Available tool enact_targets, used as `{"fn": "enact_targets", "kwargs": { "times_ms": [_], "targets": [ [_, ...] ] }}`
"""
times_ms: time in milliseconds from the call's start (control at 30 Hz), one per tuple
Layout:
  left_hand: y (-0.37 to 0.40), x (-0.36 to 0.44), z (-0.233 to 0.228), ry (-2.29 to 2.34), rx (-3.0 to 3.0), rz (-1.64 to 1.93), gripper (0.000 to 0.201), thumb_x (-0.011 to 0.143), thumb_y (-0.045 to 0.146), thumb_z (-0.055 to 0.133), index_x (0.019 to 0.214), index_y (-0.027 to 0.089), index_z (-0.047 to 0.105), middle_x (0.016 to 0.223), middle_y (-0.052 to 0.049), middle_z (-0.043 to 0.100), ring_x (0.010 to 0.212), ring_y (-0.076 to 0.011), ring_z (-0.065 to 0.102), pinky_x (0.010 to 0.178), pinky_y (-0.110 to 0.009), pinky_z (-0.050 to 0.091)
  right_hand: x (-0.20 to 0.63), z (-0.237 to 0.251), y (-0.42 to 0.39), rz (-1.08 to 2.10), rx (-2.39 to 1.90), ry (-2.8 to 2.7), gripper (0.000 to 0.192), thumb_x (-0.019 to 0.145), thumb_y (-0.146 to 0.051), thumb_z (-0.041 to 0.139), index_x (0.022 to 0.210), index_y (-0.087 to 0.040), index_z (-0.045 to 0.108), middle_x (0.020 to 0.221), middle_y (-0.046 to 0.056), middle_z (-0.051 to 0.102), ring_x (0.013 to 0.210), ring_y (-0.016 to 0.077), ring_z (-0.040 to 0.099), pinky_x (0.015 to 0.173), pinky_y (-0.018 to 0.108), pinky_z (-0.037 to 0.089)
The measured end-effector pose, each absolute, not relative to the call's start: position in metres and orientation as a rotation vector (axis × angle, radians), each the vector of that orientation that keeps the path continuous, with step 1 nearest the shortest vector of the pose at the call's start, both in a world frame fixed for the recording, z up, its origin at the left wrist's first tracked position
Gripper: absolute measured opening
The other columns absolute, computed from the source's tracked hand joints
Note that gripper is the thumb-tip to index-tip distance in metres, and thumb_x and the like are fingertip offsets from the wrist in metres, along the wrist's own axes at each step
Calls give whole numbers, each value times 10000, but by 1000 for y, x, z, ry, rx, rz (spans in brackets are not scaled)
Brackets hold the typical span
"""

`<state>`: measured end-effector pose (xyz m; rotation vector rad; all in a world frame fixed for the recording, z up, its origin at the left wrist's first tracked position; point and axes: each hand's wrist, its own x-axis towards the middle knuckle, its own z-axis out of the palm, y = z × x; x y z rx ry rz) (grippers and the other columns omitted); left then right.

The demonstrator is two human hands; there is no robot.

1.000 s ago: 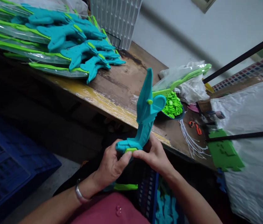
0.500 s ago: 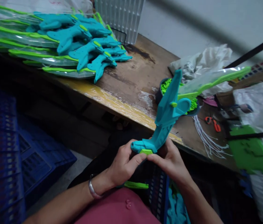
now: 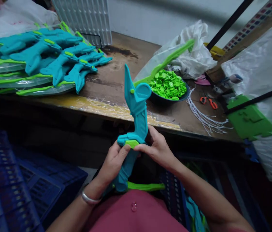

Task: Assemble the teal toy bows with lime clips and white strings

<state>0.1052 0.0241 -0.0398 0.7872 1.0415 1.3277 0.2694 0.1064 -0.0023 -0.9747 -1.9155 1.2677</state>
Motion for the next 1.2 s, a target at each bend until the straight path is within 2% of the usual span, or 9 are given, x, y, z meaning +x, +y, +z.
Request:
{"fn": "enact_targets", "kwargs": {
  "times_ms": [167,267,400,667,800,967,1100,1200],
  "targets": [
    [47,96,-29,1089,608,1291,517,879,568,709,1174,145,670,911,-92,786,674,-231,756,560,-292,607,254,5,137,1411,-895,-1875,366,857,-407,750,1109,-177,618,967,15,655,871,166,615,777,290,557],
    [59,95,-18,1074,573,1276,544,885,589,688,1179,132,659,903,-96,785,624,-206,746,532,-277,612,245,8,154,1596,-888,-1833,307,858,-421,725,975,-166,600,881,10,650,800,151,619,689,258,541],
    [64,94,-9,1126,531,1231,514,938,579,612,1139,109,664,883,-109,787,570,-182,723,496,-254,600,238,8,163,1796,-924,-1790,352,834,-484,726,864,-162,588,745,-10,630,656,125,590,570,227,499],
    [62,91,-16,1086,550,1249,514,896,548,680,1184,122,660,889,-103,778,603,-201,731,526,-285,628,234,5,164,1845,-976,-1786,398,777,-474,791,934,-156,609,796,18,672,708,163,630,584,257,527],
    [61,92,-22,1162,574,1285,501,879,562,689,1164,149,681,855,-83,772,564,-197,714,467,-267,597,232,6,166,1831,-913,-1844,433,747,-523,793,843,-176,553,721,-20,584,662,133,556,557,234,465],
    [63,96,-47,1257,663,1417,403,893,542,683,1067,180,717,842,-49,765,592,-190,714,486,-245,585,228,-11,168,1586,-927,-1953,408,751,-487,792,845,-192,526,699,-48,489,647,106,440,530,220,372],
    [60,97,-59,1208,591,1351,405,877,540,703,1070,183,711,820,-43,760,570,-190,702,498,-269,591,228,-30,162,1654,-953,-1862,441,748,-471,804,971,-192,545,769,-36,515,700,129,482,579,241,429],
    [53,89,-55,1078,448,1331,449,808,524,787,1098,191,704,845,-45,766,620,-205,722,582,-306,622,230,-31,158,1668,-968,-1768,500,730,-458,817,1058,-189,552,855,-18,550,784,150,526,659,263,483]
  ]
}}
